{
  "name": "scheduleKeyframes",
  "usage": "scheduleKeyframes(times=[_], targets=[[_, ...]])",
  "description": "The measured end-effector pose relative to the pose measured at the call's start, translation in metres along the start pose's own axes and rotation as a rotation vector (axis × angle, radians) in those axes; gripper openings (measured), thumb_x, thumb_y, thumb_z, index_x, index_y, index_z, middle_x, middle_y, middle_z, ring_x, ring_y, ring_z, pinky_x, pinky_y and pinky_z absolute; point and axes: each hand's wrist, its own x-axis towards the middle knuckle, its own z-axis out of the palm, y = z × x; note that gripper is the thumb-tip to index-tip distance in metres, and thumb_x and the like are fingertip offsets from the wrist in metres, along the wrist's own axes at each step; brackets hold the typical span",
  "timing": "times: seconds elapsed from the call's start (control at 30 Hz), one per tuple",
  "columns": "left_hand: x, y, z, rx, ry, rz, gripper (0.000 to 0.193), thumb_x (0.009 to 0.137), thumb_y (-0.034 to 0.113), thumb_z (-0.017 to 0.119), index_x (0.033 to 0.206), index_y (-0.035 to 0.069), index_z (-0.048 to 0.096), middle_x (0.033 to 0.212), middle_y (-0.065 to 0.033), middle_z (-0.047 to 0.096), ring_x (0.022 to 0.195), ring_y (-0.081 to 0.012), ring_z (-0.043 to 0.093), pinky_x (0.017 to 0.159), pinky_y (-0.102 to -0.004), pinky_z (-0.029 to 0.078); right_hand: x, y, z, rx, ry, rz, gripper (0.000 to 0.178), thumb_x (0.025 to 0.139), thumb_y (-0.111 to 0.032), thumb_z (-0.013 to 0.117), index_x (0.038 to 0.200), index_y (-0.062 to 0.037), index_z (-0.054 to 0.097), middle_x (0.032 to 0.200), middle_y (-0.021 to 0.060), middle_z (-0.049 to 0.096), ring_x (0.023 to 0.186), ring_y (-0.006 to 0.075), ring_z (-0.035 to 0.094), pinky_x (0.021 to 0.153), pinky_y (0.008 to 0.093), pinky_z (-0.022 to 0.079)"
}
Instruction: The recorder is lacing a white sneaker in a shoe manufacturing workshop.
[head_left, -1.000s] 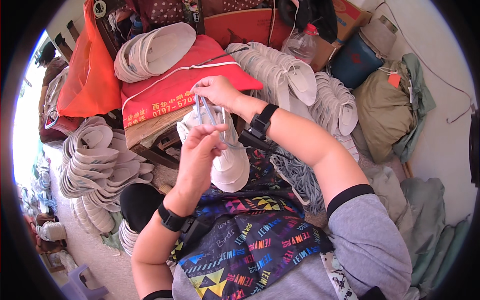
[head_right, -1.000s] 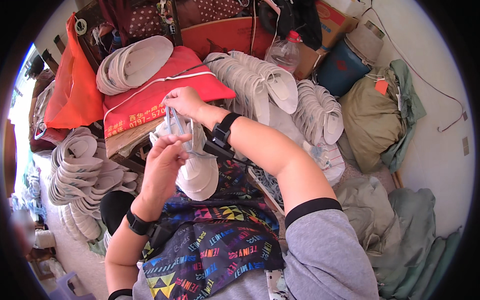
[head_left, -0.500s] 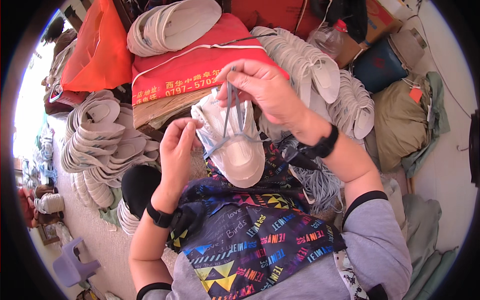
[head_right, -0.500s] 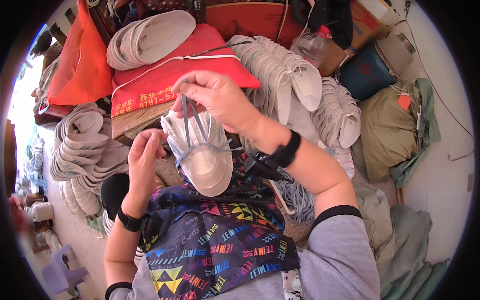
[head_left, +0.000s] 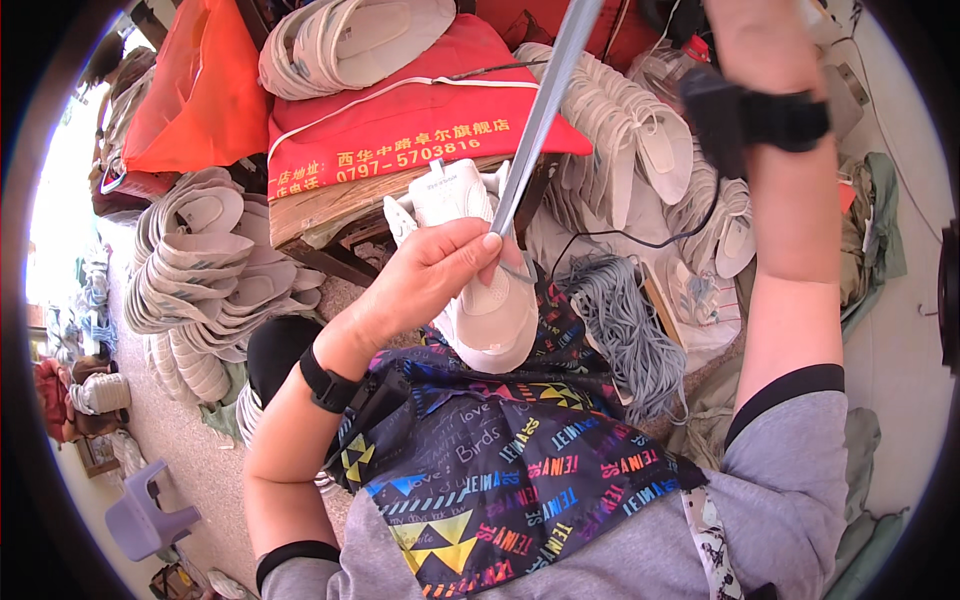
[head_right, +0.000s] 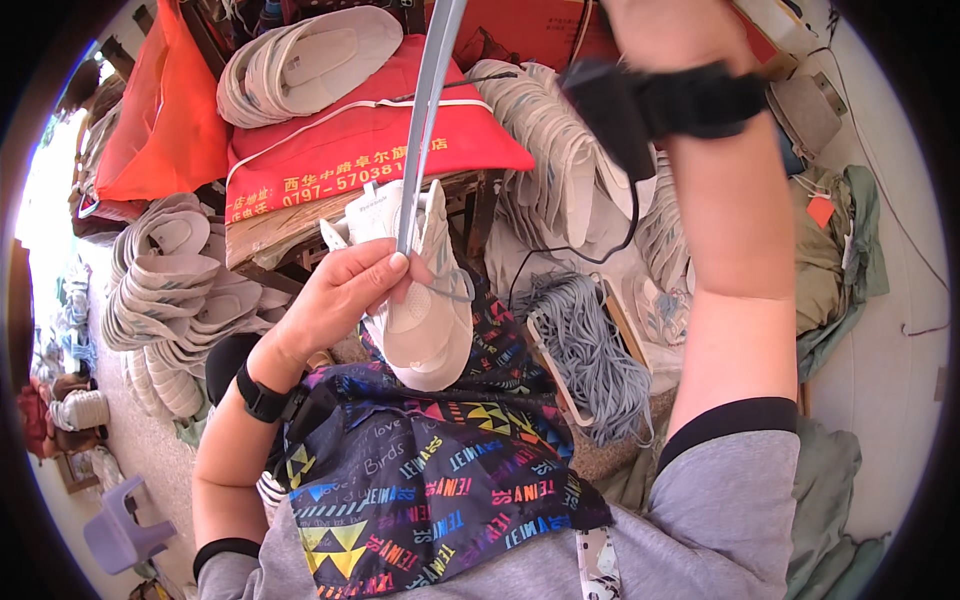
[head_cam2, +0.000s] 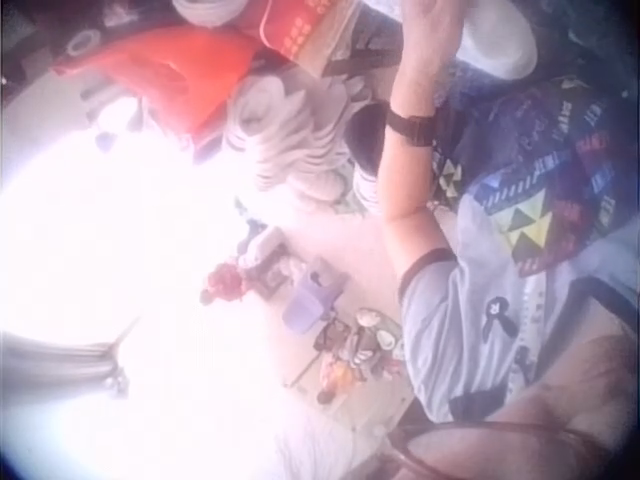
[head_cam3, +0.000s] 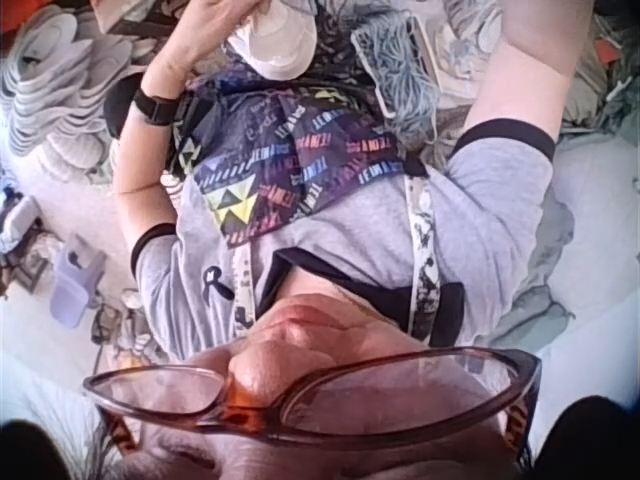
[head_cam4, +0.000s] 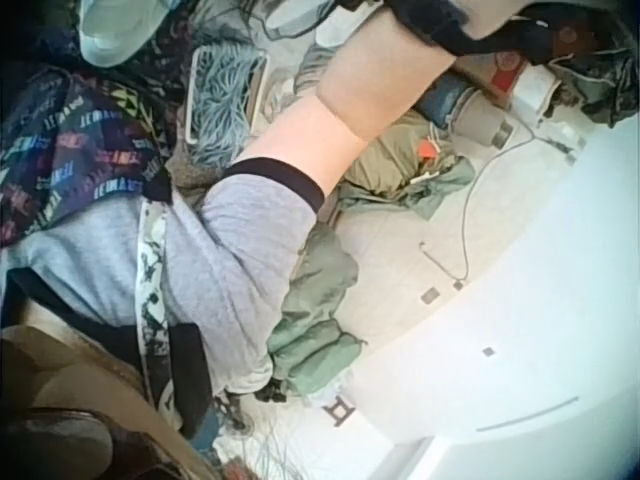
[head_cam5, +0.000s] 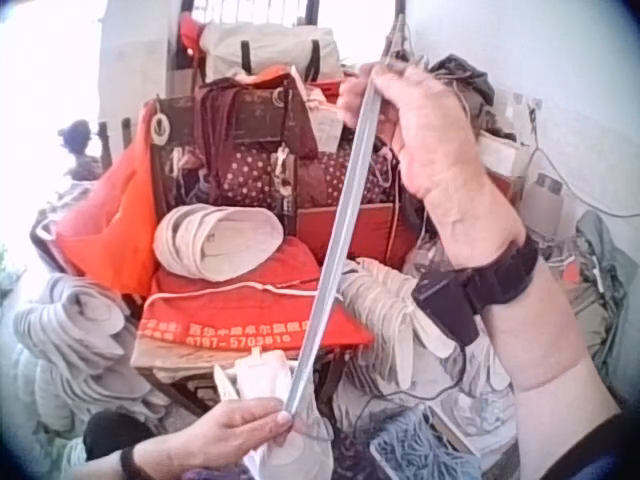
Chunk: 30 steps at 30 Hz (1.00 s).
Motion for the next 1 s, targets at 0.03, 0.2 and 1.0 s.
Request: scheduleKeyframes(times=[0.03,0.2,1.0], targets=[[-0.004,0.003,-0.004,-0.008,0.028,-0.007,0.029,0.103,0.029,0.049,0.108,0.007,0.066,0.085,0.0056,0.057,0.076,-0.0026,0.046,0.068,-0.0200,0.041,-0.008,0.028,0.006,-0.112,-0.009,0.178,0.018,0.099,-0.013,0.051,0.105,0.0006,0.061,0.090,0.0120,0.068,0.085,0.0193,0.068,0.078,0.0309,0.057],[-0.014,0.056,-0.026,-0.366,0.268,0.282,0.029,0.104,0.026,0.048,0.094,0.003,0.063,0.073,0.0067,0.046,0.064,-0.0022,0.036,0.058,-0.0191,0.030,-0.135,0.100,0.019,-0.754,-0.217,0.075,0.021,0.086,-0.017,0.061,0.100,-0.0005,0.060,0.099,0.0166,0.063,0.092,0.0343,0.062,0.082,0.0417,0.050],[0.004,0.093,-0.026,-0.344,0.312,0.337,0.025,0.104,0.024,0.046,0.100,0.002,0.058,0.071,0.0069,0.041,0.059,-0.0024,0.031,0.054,-0.0187,0.026,-0.265,0.057,0.043,0.571,-0.187,1.524,0.020,0.094,-0.017,0.060,0.106,-0.0008,0.058,0.078,0.0023,0.062,0.051,0.0041,0.048,0.046,0.0188,0.038]])
